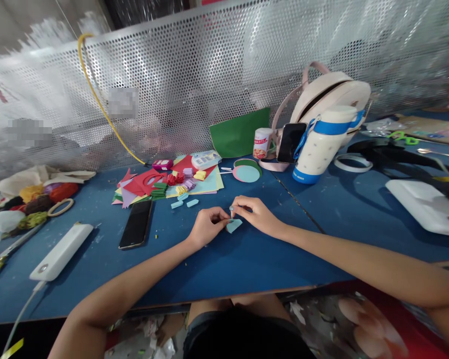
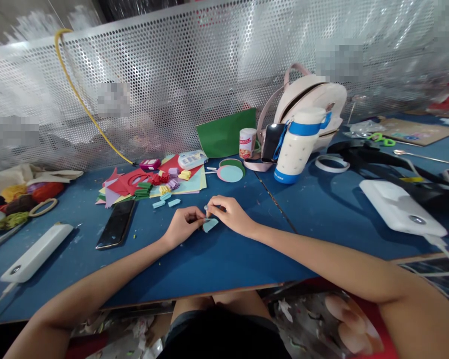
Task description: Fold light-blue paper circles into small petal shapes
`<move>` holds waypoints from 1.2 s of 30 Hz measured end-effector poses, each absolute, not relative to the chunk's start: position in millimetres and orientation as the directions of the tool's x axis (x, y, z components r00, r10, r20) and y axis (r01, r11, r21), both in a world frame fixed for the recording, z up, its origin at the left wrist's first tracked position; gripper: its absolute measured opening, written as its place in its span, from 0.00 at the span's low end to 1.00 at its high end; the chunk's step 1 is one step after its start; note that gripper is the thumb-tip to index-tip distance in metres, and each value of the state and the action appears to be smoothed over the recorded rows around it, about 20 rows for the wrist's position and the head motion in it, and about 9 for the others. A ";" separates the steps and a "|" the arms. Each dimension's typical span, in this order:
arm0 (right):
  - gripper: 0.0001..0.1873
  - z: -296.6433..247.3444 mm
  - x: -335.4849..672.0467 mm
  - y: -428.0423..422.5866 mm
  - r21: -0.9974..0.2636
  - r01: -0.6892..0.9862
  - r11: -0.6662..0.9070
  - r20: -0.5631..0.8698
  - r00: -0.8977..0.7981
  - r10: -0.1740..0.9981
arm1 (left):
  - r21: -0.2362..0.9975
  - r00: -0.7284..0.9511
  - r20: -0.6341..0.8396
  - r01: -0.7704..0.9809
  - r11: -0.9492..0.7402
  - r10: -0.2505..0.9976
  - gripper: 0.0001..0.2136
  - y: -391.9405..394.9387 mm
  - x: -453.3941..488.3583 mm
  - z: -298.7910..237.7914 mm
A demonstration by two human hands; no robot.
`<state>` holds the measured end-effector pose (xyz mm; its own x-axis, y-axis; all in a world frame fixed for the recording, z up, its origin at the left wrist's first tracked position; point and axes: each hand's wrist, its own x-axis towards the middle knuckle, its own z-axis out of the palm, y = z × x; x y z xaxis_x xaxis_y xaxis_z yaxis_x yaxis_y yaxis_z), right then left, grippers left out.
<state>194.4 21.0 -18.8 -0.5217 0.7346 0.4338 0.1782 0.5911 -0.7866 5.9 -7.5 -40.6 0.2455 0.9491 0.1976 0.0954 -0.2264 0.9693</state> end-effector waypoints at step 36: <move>0.19 -26.3 194.3 23.9 -0.809 0.211 0.548 0.321 -0.622 0.714 | 0.939 0.164 0.301 0.122 -0.322 0.939 0.23 -8.4 2.9 -29.5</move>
